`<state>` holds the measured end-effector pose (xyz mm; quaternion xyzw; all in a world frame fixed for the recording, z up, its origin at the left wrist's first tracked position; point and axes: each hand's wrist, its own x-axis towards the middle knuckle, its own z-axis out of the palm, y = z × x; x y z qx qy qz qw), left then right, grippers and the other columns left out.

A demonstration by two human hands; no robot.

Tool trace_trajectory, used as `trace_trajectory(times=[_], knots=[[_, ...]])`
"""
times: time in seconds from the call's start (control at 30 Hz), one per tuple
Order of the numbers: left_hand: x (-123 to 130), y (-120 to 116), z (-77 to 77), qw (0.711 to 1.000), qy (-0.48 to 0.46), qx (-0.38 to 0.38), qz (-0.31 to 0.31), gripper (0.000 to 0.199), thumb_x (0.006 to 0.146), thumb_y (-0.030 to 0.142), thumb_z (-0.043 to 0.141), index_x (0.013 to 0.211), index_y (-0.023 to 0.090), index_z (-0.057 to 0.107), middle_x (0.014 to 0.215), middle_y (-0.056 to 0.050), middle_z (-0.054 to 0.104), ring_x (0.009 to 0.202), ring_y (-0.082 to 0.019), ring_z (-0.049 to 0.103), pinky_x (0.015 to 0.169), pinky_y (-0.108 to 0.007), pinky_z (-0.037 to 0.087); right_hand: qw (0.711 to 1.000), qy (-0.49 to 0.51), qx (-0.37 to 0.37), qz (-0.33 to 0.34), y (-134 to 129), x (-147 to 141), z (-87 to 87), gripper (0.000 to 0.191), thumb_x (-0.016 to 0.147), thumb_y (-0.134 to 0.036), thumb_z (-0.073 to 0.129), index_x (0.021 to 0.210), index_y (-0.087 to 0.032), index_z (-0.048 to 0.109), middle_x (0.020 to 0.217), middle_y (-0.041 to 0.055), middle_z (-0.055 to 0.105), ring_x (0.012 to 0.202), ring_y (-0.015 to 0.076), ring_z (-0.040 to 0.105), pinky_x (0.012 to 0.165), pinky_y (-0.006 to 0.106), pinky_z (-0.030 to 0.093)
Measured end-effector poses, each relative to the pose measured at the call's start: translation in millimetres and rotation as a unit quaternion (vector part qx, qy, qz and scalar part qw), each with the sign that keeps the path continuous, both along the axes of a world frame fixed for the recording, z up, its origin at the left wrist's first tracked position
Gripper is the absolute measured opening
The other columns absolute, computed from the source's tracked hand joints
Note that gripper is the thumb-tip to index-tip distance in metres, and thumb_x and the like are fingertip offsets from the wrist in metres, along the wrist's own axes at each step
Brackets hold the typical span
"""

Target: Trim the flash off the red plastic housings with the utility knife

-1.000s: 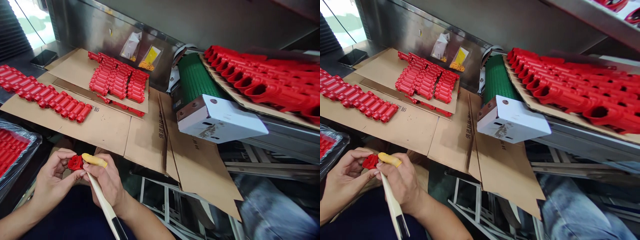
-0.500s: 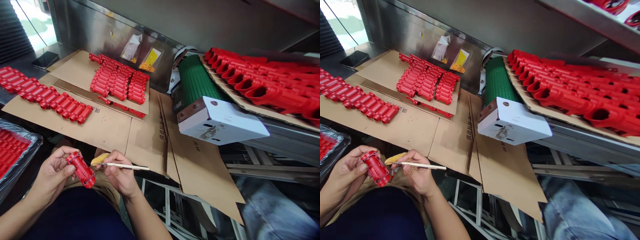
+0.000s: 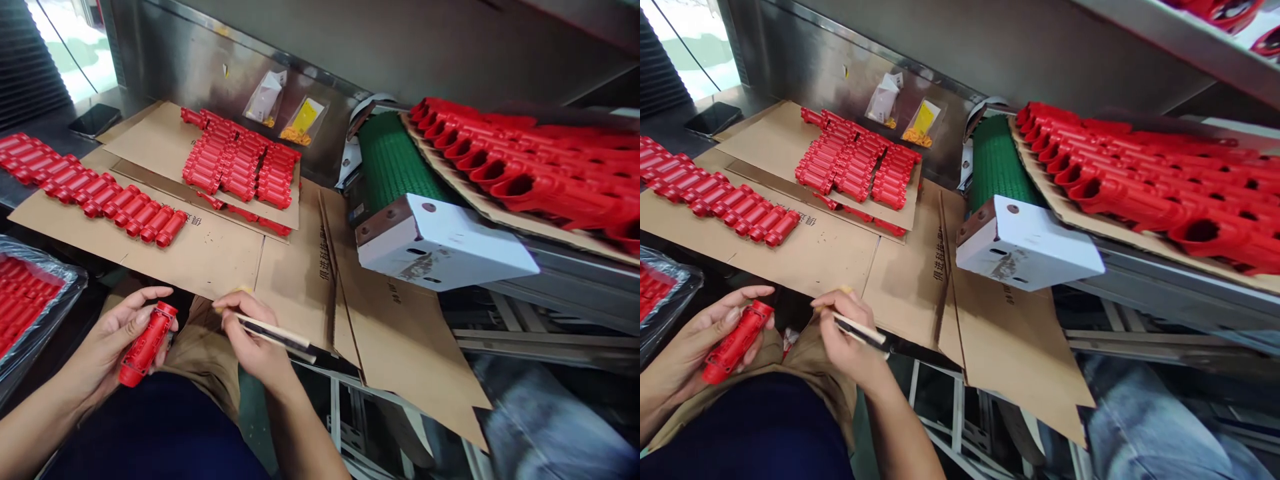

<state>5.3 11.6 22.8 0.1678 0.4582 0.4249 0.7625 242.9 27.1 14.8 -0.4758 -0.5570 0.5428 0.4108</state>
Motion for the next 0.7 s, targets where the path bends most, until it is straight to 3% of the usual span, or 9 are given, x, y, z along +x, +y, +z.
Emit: trace_trajectory(times=[0.07,0.13,0.23,0.33,0.4,0.53,0.7], knots=[[2,2,1.7,1.000,0.002,-0.009,-0.026,0.046,0.086,0.046,0.091,0.122,0.020,0.075,0.088,-0.010,0.082,0.048,-0.014,0.066,0.044,-0.020,0.049,0.999,-0.036,-0.007,0.003,-1,-12,4.9,0.023,0.102,-0.038,0.064,0.109,-0.021,0.077,0.084,0.0028,0.073,0.065,0.0135,0.062,0.062,0.025,0.051],[3,3,-0.8,0.998,0.000,-0.010,-0.056,0.038,0.089,0.047,0.088,0.111,0.019,0.076,0.079,-0.007,0.080,0.046,-0.012,0.064,0.043,-0.018,0.047,0.998,-0.026,-0.039,0.042,-1,-24,5.3,0.021,0.099,-0.037,0.066,0.104,-0.020,0.077,0.079,0.0013,0.071,0.064,0.0127,0.060,0.060,0.024,0.048],[-2,1,-6.0,0.997,-0.010,0.018,-0.075,0.044,0.091,0.055,0.084,0.112,0.017,0.082,0.079,-0.010,0.079,0.058,-0.017,0.071,0.052,-0.022,0.056,0.994,0.011,-0.096,0.046,-1,-31,1.6,0.021,0.095,-0.039,0.071,0.088,-0.019,0.071,0.070,-0.0025,0.064,0.054,0.0099,0.053,0.052,0.022,0.041],[-7,-5,-6.2,0.994,0.045,0.094,-0.015,0.053,0.084,0.052,0.091,0.123,0.017,0.084,0.105,-0.017,0.084,0.077,-0.021,0.075,0.070,-0.027,0.065,0.994,0.018,-0.111,-0.004,-5,-27,-1.2,0.024,0.095,-0.043,0.072,0.087,-0.020,0.066,0.068,-0.0041,0.061,0.051,0.0091,0.051,0.049,0.022,0.039],[-8,-9,-4.9,0.986,0.105,0.124,0.033,0.046,0.079,0.042,0.097,0.118,0.021,0.086,0.114,-0.014,0.085,0.076,-0.019,0.076,0.073,-0.027,0.065,0.995,0.003,-0.098,-0.010,-9,-24,-1.7,0.025,0.097,-0.043,0.070,0.088,-0.020,0.066,0.067,-0.0043,0.059,0.052,0.0097,0.051,0.050,0.022,0.037],[-4,-11,-8.3,0.981,0.117,0.136,0.078,0.036,0.077,0.038,0.099,0.106,0.023,0.086,0.112,-0.011,0.086,0.068,-0.017,0.075,0.069,-0.027,0.065,0.997,-0.031,-0.075,0.003,-15,-23,-2.3,0.025,0.099,-0.043,0.067,0.088,-0.021,0.066,0.069,-0.0033,0.059,0.056,0.0112,0.053,0.053,0.023,0.039],[-7,-7,-22.1,0.982,0.078,0.160,0.068,0.031,0.078,0.032,0.099,0.105,0.021,0.087,0.108,-0.012,0.087,0.065,-0.016,0.075,0.065,-0.026,0.065,0.996,-0.073,-0.042,0.023,-14,-16,0.5,0.024,0.101,-0.041,0.066,0.090,-0.021,0.070,0.071,-0.0021,0.063,0.058,0.0128,0.057,0.056,0.025,0.041]])
